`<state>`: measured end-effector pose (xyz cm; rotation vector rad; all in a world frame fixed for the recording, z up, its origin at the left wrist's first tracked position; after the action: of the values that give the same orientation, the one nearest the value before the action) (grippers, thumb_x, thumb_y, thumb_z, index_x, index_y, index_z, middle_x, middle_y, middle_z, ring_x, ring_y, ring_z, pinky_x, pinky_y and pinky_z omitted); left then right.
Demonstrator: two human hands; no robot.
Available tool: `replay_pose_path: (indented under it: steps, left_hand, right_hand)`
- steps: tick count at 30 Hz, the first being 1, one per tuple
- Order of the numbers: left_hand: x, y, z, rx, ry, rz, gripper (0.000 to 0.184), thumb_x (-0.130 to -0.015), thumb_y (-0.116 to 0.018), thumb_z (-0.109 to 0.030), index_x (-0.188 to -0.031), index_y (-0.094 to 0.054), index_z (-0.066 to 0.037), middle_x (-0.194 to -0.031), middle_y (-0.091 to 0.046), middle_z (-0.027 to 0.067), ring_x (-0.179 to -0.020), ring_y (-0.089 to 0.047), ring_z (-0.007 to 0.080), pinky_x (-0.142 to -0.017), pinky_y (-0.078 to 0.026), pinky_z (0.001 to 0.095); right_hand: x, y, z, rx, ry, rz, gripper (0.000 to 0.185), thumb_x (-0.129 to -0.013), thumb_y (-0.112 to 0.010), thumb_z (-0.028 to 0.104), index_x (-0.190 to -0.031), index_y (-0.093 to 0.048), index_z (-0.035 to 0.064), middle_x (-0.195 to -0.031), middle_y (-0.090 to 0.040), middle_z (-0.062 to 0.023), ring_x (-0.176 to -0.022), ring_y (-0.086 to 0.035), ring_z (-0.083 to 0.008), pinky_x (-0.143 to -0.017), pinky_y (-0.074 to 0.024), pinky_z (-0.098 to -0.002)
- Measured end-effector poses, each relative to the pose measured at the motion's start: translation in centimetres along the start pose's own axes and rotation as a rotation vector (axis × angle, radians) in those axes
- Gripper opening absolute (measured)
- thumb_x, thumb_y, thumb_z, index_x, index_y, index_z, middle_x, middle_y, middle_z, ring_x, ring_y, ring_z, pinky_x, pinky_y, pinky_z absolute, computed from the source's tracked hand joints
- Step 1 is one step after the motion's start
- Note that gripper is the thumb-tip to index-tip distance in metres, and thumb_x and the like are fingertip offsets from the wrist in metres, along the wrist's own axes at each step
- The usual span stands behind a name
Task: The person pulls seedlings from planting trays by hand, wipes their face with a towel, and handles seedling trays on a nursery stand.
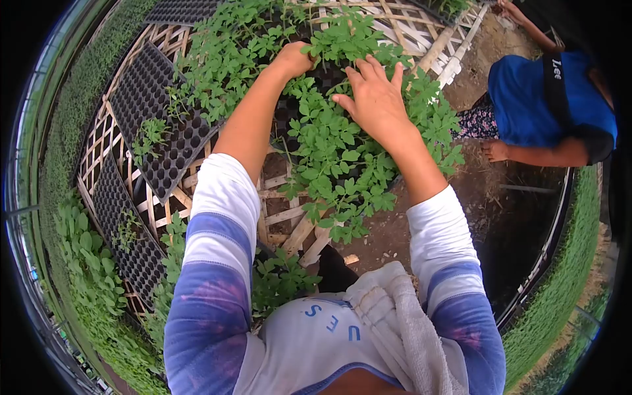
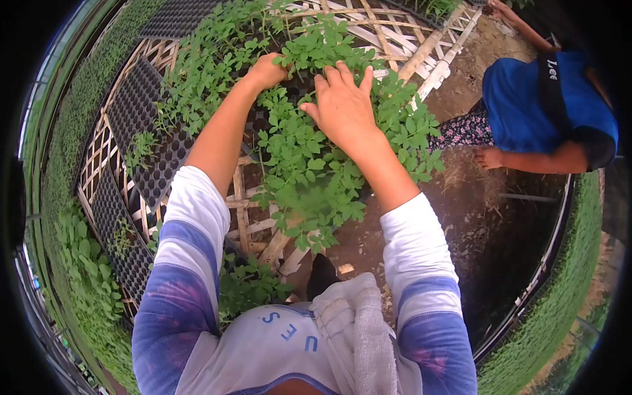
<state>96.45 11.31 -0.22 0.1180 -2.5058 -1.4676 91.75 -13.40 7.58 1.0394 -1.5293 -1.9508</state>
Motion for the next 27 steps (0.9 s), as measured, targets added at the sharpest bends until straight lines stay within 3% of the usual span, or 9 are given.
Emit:
replay_pose_path:
  steps: [2,5,8,11,14,22,25,27]
  left_hand:
    - [0.1,0.0,-0.1,-0.022,-0.007,-0.014,0.022,-0.084,-0.076,-0.022,-0.098,-0.069,-0.007,-0.093,-0.070,0.0158,-0.083,-0.066,0.0345,-0.074,-0.051,0.0449]
    - [0.8,0.4,-0.6,0.027,0.025,-0.040,0.019,-0.086,-0.071,-0.019,-0.102,-0.074,-0.009,-0.098,-0.072,0.0160,-0.092,-0.067,0.0367,-0.082,-0.053,0.0476]
    - [0.8,0.5,0.1,0.196,0.022,0.002,0.016,-0.093,-0.067,-0.018,-0.103,-0.069,-0.007,-0.100,-0.071,0.0126,-0.091,-0.068,0.0323,-0.080,-0.055,0.0460]
    - [1.2,1.1,0.3,0.362,0.002,0.046,0.012,-0.103,-0.056,-0.018,-0.101,-0.054,-0.007,-0.094,-0.062,0.0060,-0.086,-0.066,0.0213,-0.074,-0.058,0.0392]
    - [1.9,2.8,-0.2,0.493,0.005,0.143,0.010,-0.104,-0.057,-0.015,-0.107,-0.054,-0.006,-0.106,-0.062,0.0065,-0.092,-0.066,0.0179,-0.076,-0.056,0.0350]
    - [9.2,11.8,-1.8,0.463,0.094,0.265,0.006,-0.096,-0.061,-0.013,-0.097,-0.057,-0.008,-0.094,-0.062,0.0018,-0.081,-0.068,0.0160,-0.075,-0.060,0.0316]
    - [14.0,15.4,-1.6,0.474,0.076,0.384,0.007,-0.094,-0.062,-0.013,-0.095,-0.059,-0.008,-0.090,-0.062,0.0016,-0.077,-0.068,0.0156,-0.074,-0.060,0.0296]
    - [18.4,17.4,-1.7,0.496,0.064,0.355,0.007,-0.094,-0.063,-0.014,-0.095,-0.059,-0.008,-0.090,-0.062,0.0017,-0.077,-0.068,0.0151,-0.075,-0.060,0.0295]
  right_hand:
    - [0.0,0.2,0.0,-0.008,0.001,-0.004,0.056,-0.090,-0.070,0.038,-0.129,-0.061,-0.0010,-0.139,-0.054,-0.0162,-0.141,-0.041,-0.0342,-0.114,-0.0220,-0.0707]
    - [0.0,0.6,-0.1,-0.008,-0.004,0.005,0.056,-0.091,-0.069,0.039,-0.131,-0.061,0.0009,-0.140,-0.054,-0.0165,-0.141,-0.041,-0.0337,-0.114,-0.0232,-0.0691]
    - [0.0,0.7,-0.1,-0.006,-0.007,0.004,0.055,-0.092,-0.068,0.040,-0.133,-0.060,0.0030,-0.141,-0.054,-0.0162,-0.141,-0.042,-0.0327,-0.115,-0.0246,-0.0666]
    - [0.3,0.7,-0.2,-0.043,0.012,-0.046,0.052,-0.091,-0.070,0.036,-0.130,-0.062,0.0023,-0.139,-0.055,-0.0160,-0.139,-0.043,-0.0329,-0.115,-0.0262,-0.0654]
    - [0.6,1.6,0.2,-0.086,0.032,-0.095,0.048,-0.090,-0.072,0.032,-0.126,-0.064,0.0017,-0.137,-0.056,-0.0157,-0.137,-0.045,-0.0332,-0.115,-0.0282,-0.0636]
    - [2.5,8.1,3.9,-0.223,0.145,-0.238,0.040,-0.090,-0.072,0.028,-0.122,-0.067,0.0039,-0.132,-0.060,-0.0144,-0.130,-0.052,-0.0334,-0.112,-0.0362,-0.0542]
    - [4.2,11.1,6.4,-0.287,0.163,-0.274,0.038,-0.090,-0.072,0.026,-0.120,-0.068,0.0038,-0.131,-0.061,-0.0142,-0.123,-0.056,-0.0350,-0.107,-0.0419,-0.0486]
    - [5.8,13.0,8.3,-0.367,0.149,-0.288,0.035,-0.091,-0.072,0.024,-0.119,-0.068,0.0037,-0.129,-0.063,-0.0135,-0.115,-0.061,-0.0366,-0.098,-0.0484,-0.0445]
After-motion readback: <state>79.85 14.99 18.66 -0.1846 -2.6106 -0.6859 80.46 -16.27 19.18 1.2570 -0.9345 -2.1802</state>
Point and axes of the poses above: each hand's wrist, its own x-axis away from the middle knuckle, its own y-axis out of the back of the hand, z = x × y, the point moved 1 cm from there along -x, towards the middle knuckle
